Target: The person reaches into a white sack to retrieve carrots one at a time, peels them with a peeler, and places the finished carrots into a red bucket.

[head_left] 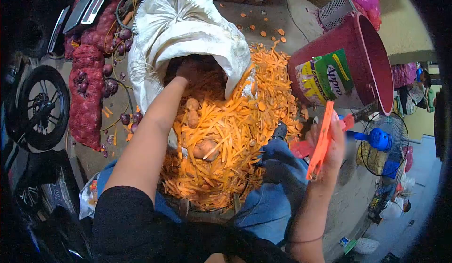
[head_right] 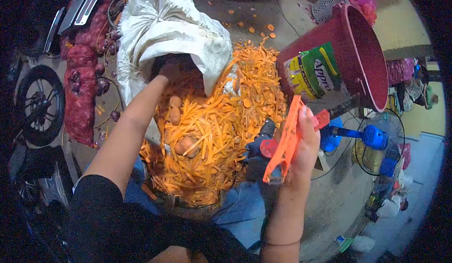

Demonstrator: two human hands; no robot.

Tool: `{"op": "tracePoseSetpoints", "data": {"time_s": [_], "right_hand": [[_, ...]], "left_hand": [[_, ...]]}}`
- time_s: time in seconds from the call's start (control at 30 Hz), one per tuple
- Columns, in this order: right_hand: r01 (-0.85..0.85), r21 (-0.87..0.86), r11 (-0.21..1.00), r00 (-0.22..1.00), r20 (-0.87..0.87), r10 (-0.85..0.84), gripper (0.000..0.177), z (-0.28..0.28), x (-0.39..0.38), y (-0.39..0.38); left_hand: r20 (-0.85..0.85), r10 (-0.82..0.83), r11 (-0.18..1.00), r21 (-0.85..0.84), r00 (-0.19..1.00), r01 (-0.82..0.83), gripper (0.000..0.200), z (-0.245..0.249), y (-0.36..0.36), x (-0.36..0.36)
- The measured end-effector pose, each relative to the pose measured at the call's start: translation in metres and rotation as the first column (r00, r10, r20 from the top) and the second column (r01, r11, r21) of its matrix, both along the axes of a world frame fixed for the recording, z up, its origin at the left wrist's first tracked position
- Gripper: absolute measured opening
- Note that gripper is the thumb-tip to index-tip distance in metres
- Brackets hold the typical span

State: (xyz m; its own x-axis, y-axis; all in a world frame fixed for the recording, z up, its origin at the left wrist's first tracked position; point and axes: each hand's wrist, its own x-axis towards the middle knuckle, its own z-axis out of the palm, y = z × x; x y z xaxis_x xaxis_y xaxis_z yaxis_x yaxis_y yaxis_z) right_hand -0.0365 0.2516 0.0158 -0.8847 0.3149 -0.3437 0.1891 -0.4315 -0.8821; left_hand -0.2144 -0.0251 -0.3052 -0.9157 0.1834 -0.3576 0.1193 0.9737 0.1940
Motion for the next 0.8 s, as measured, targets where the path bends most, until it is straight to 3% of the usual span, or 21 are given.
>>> {"op": "tracePoseSetpoints", "data": {"time_s": [0.07,0.17,0.27,0.57,0.67,0.8], "right_hand": [[-0.006,0.050,0.999,0.999,0.037,0.004,0.011,0.000,-0.003,-0.003],[-0.037,0.135,0.990,0.995,0.100,0.024,0.011,-0.009,-0.005,-0.001],[0.073,0.241,0.968,0.982,0.153,-0.112,0.015,-0.009,-0.008,-0.008],[-0.020,0.175,0.984,0.994,0.112,0.001,0.015,-0.011,-0.003,-0.007],[0.008,0.226,0.974,0.989,0.140,-0.040,0.016,-0.002,-0.002,-0.013],[-0.010,0.217,0.976,0.990,0.136,-0.021,0.019,0.008,0.004,-0.004]], "left_hand": [[0.152,-0.081,0.996,0.053,0.985,0.073,0.052,0.017,0.004,-0.008],[0.215,-0.103,0.995,0.020,0.971,0.101,0.050,-0.006,0.003,-0.021],[0.241,-0.077,0.997,-0.001,0.967,0.079,0.048,-0.022,-0.003,-0.032],[0.255,-0.008,1.000,0.015,0.967,0.004,0.043,-0.026,-0.016,-0.029],[0.296,0.039,0.995,0.075,0.955,-0.064,0.042,-0.022,-0.017,-0.024],[0.607,0.144,0.877,0.288,0.781,-0.385,0.040,0.006,-0.047,-0.004]]}}
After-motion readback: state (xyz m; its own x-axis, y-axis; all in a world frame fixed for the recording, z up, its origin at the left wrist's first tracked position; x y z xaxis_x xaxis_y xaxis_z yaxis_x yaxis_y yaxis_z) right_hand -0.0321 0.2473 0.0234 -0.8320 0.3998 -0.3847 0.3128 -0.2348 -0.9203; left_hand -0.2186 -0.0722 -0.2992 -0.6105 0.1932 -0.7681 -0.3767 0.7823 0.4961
